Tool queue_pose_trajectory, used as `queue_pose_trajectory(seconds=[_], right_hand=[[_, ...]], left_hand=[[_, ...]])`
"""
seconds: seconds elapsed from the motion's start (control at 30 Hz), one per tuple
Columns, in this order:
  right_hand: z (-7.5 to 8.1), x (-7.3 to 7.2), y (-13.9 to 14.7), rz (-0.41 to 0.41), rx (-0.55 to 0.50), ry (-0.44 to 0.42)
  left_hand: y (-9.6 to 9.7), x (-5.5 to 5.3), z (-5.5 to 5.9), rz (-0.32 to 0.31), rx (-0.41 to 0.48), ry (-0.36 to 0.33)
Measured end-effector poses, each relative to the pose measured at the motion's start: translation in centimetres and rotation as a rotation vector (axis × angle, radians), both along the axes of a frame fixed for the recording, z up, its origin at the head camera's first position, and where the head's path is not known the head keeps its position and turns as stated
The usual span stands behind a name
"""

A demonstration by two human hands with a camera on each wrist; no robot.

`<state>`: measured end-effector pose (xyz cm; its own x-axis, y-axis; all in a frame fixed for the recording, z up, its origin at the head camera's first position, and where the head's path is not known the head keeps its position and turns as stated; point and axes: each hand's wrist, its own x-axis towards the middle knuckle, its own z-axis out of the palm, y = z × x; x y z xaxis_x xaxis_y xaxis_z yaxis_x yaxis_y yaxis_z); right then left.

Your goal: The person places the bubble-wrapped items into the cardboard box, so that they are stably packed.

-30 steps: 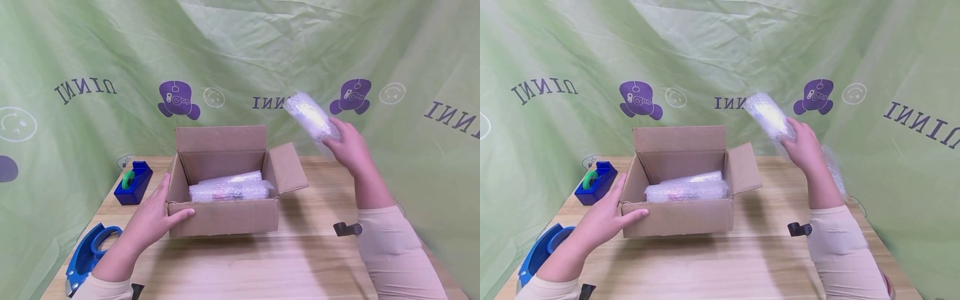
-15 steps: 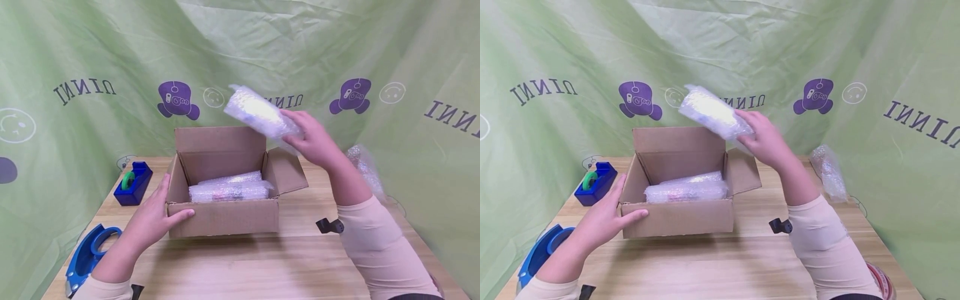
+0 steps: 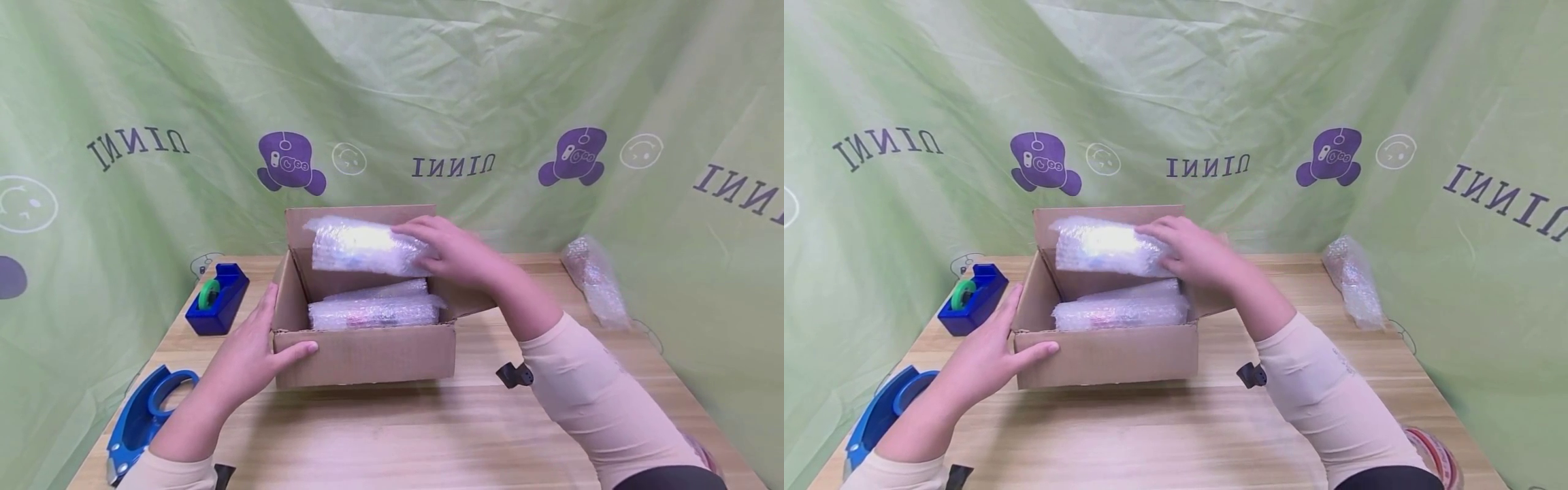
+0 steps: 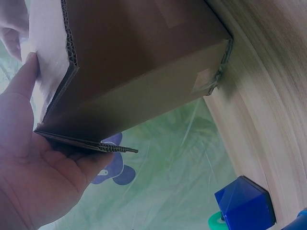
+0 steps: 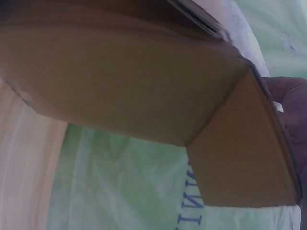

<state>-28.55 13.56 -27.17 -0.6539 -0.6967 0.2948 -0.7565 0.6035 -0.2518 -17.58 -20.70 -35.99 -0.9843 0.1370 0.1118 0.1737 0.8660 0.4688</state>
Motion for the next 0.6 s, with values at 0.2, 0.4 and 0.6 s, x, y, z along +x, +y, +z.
queue_pose_trajectory(seconds=[0.2, 0.4, 0.6], right_hand=[[-1.3, -0.2, -1.4, 0.045, 0.098, -0.026], [-2.0, -0.3, -1.4, 0.034, 0.14, -0.077], [-1.9, -0.3, -0.6, 0.02, 0.087, -0.123]], left_hand=[[0.0, 0.0, 0.0, 0.001, -0.002, 0.0], [0.0, -0.1, -0.3, 0.001, 0.001, 0.001], [0.0, -0.1, -0.3, 0.002, -0.002, 0.006]])
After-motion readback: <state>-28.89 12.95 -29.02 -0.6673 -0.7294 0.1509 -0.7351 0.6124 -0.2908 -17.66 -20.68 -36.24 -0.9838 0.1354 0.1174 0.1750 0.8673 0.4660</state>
